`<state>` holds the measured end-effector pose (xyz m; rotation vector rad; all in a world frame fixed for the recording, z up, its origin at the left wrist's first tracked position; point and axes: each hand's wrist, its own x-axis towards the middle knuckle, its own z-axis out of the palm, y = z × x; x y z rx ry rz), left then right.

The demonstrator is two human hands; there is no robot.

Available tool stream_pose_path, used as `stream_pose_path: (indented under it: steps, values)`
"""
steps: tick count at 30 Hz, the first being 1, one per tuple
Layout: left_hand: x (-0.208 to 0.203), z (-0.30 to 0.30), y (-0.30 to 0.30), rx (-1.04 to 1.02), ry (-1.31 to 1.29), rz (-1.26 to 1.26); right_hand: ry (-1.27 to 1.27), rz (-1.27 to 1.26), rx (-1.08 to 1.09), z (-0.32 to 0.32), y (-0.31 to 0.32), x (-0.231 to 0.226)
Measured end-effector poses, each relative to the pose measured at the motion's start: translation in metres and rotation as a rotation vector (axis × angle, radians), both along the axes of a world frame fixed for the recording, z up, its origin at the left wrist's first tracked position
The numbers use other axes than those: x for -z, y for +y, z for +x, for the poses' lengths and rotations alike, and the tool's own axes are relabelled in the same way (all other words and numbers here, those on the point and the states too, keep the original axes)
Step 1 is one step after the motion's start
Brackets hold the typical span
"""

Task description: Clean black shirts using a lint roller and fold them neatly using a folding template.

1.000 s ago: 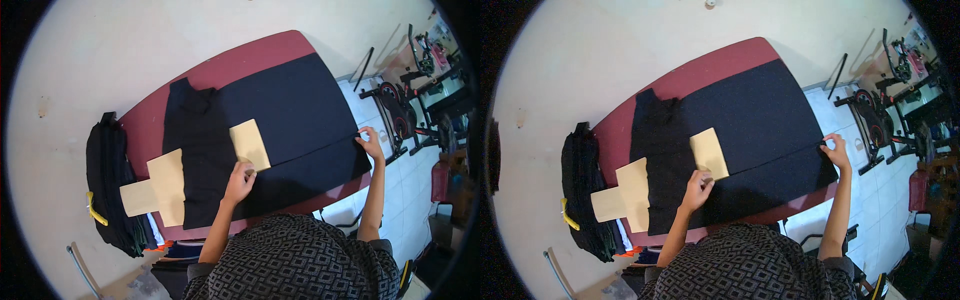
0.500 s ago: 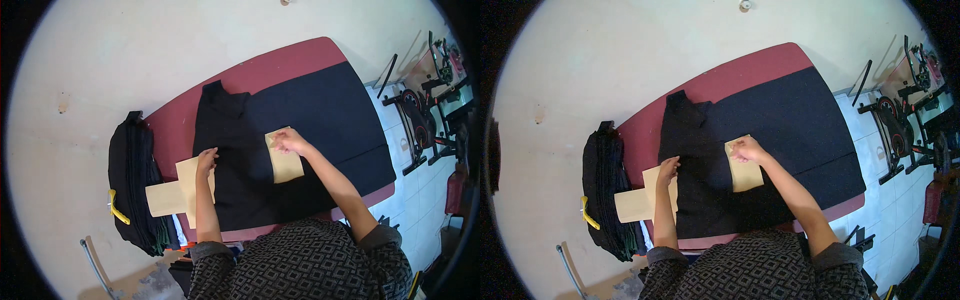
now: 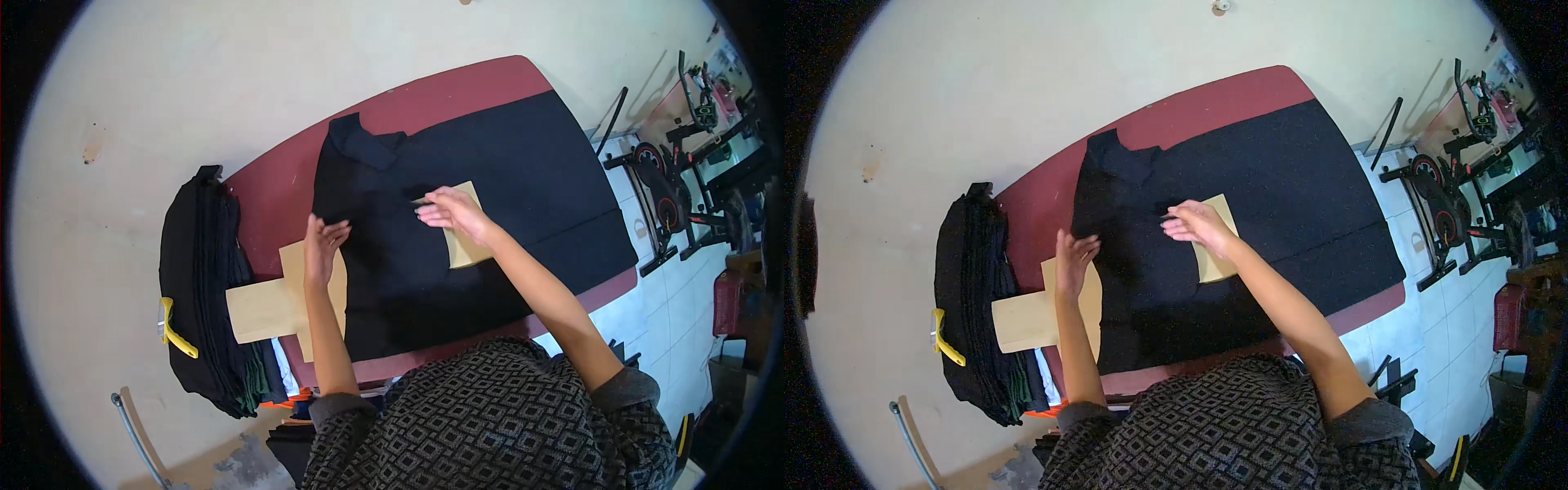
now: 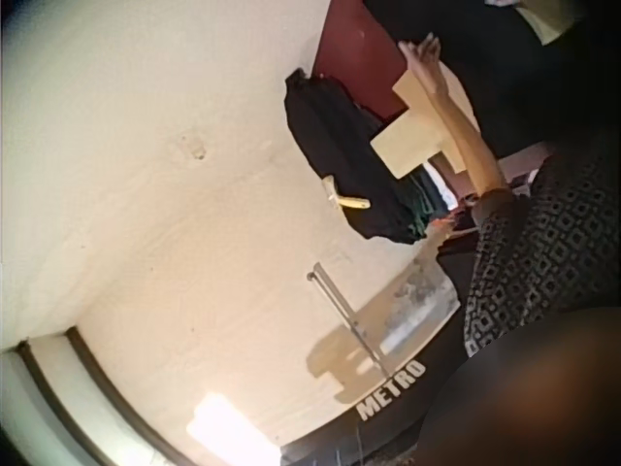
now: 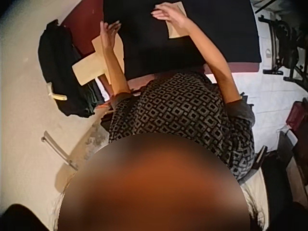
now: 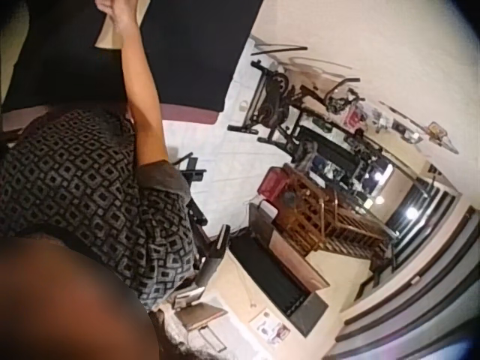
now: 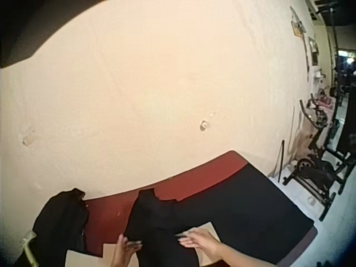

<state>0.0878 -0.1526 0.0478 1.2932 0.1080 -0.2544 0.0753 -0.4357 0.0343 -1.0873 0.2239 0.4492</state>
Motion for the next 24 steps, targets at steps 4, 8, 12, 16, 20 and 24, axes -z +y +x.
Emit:
stream_pose_path:
  steps: [4, 8, 12, 16, 20, 24]
  values:
    - [0.014, -0.098, 0.032, -0.139, -0.076, 0.011, -0.071, -0.027, -0.103, -0.073, 0.0, -0.005]
    - [0.021, -0.185, 0.023, -0.01, 0.048, 0.333, -0.186, -0.179, -0.248, -0.142, -0.004, 0.027]
    - [0.062, -0.219, 0.029, 0.082, 0.18, 0.283, -0.345, -0.515, -0.268, -0.176, 0.004, 0.049]
    - [0.049, -0.203, 0.032, 0.147, 0.293, 0.312, -0.293, -0.653, -0.291, -0.172, 0.01, 0.03]
    - [0.052, -0.18, 0.043, 0.139, 0.057, 0.508, -0.342, -0.706, -0.243, -0.172, 0.018, 0.026]
    - [0.026, -0.157, 0.018, -0.053, -0.195, 0.9, -0.513, -1.216, -0.082, -0.176, 0.026, 0.018]
